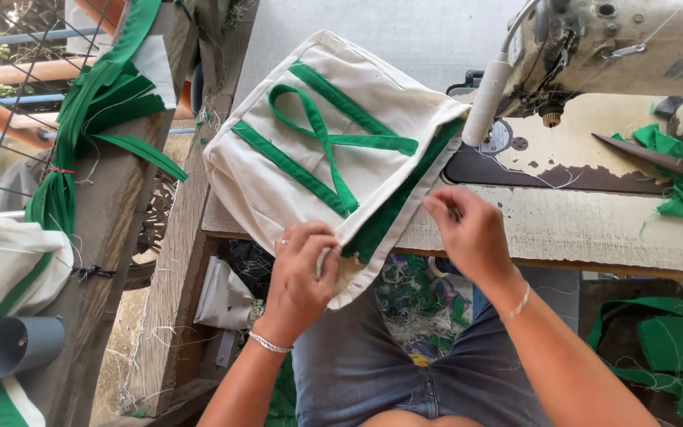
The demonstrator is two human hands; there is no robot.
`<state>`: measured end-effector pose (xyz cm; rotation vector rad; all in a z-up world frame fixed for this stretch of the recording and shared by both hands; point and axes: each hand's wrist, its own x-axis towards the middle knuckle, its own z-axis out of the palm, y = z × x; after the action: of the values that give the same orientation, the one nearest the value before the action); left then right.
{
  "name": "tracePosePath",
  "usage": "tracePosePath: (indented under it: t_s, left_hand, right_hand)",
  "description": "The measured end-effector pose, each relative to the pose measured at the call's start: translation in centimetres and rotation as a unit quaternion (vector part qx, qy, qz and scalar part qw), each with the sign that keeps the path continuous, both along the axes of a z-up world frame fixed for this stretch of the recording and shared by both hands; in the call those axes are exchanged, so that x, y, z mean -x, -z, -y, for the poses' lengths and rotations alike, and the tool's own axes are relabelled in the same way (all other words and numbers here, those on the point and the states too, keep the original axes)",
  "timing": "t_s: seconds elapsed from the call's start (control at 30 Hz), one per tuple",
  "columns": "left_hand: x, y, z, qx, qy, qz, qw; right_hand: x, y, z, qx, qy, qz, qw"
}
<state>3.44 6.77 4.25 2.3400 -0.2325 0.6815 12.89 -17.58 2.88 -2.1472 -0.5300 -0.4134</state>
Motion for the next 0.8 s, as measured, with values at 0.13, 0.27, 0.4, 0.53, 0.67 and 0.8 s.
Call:
tracePosePath:
  t_s: [0.13,0.27,0.4,0.53,0.67,0.8]
  left_hand:
    - [0.7,1.1,1.7,-0.016,0.083,0.074,0.994]
    - [0.7,2.7,2.0,0.005,0.107,0.042,0.993]
    - [0.9,3.5,0.6,-0.013,0.069,0.024,0.997]
    - [0.7,1.7,0.4,0.048,0.006,0.009,0.999]
    - [-0.7,0.0,0.3,0.122,-0.05,-0.127,0.983]
    - [-2.3,2.9,-1.1,0.094,-0.085,-0.145,0.981]
  right_hand:
    - [-2.7,-0.4,-1.5,-0.087,0.034,-0.238,0.967]
    - [-3.2,0.4,-2.1,-0.143,0.025,-0.28,0.949]
    - [-2.5,-1.5,-1.4,-0.295,0.033,-0.322,0.899]
    - [-1.5,-1.5,-3.5,-0.197,0.05,-0.282,0.938]
    - [-3.1,1.4,-4.9,-0.116,0.026,-0.261,0.958]
    - [-1.1,0.7,-2.0,-0.053,0.022,-0.264,0.963]
